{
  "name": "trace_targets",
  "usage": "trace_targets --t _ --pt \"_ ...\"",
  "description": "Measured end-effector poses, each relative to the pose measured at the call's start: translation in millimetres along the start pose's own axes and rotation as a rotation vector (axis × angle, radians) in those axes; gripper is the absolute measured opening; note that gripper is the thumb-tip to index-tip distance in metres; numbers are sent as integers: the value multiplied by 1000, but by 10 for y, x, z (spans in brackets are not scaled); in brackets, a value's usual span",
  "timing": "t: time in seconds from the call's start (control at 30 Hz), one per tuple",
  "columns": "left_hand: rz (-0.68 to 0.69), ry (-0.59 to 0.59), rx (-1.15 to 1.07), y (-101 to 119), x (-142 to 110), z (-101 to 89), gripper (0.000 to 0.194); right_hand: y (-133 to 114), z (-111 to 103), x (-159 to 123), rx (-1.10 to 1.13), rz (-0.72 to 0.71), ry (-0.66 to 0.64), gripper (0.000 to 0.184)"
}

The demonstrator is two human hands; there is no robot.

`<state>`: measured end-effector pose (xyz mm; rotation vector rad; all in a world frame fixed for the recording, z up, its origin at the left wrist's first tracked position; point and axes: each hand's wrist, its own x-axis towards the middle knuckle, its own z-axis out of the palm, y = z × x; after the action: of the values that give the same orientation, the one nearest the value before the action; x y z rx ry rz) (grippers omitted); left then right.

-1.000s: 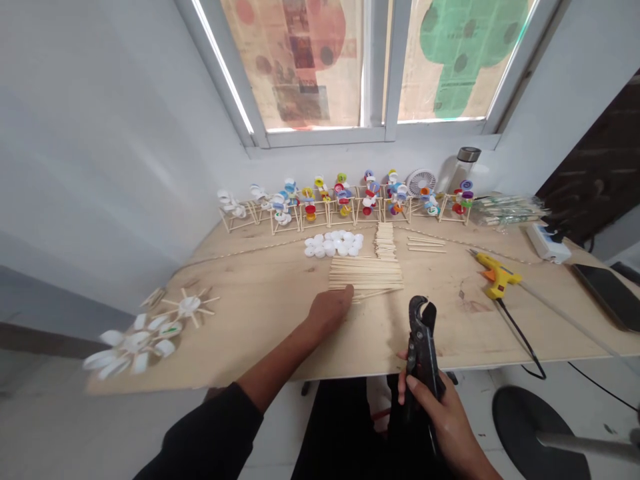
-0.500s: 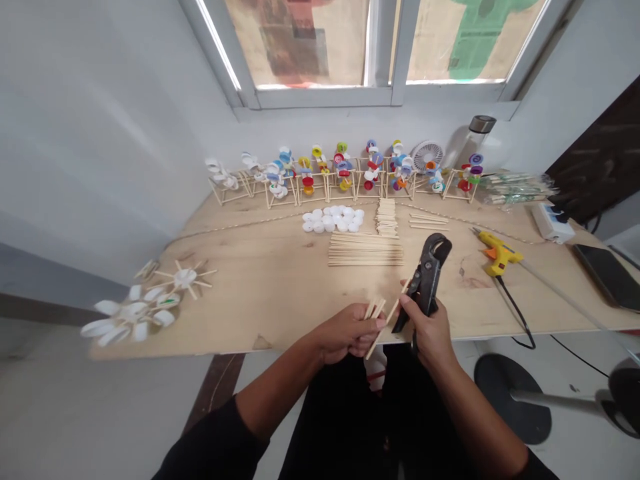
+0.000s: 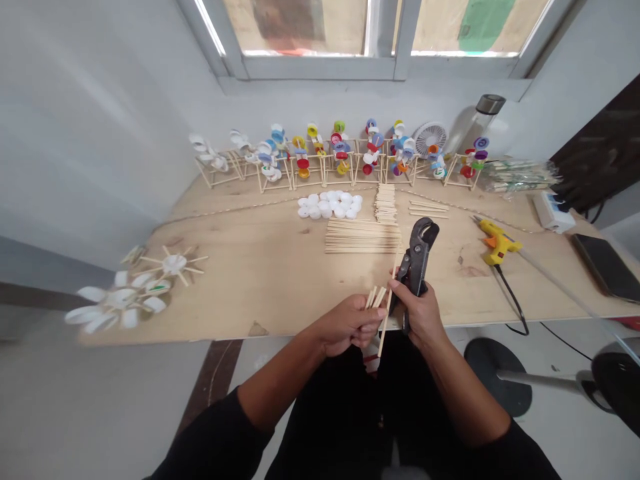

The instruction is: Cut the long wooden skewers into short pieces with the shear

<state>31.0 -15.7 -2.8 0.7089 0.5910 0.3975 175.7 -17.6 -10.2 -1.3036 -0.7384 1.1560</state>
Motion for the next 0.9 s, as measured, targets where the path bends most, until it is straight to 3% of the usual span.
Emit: trace_targets --t 0.37,0.6,0.9 --pt "83 127 -220 34 25 -31 19 32 -70 32 57 0 146 35" --pt "111 193 -178 15 45 54 20 22 -62 -2 40 -12 151 37" --pt "38 194 -78 29 11 108 26 6 -19 -28 -40 -86 172 30"
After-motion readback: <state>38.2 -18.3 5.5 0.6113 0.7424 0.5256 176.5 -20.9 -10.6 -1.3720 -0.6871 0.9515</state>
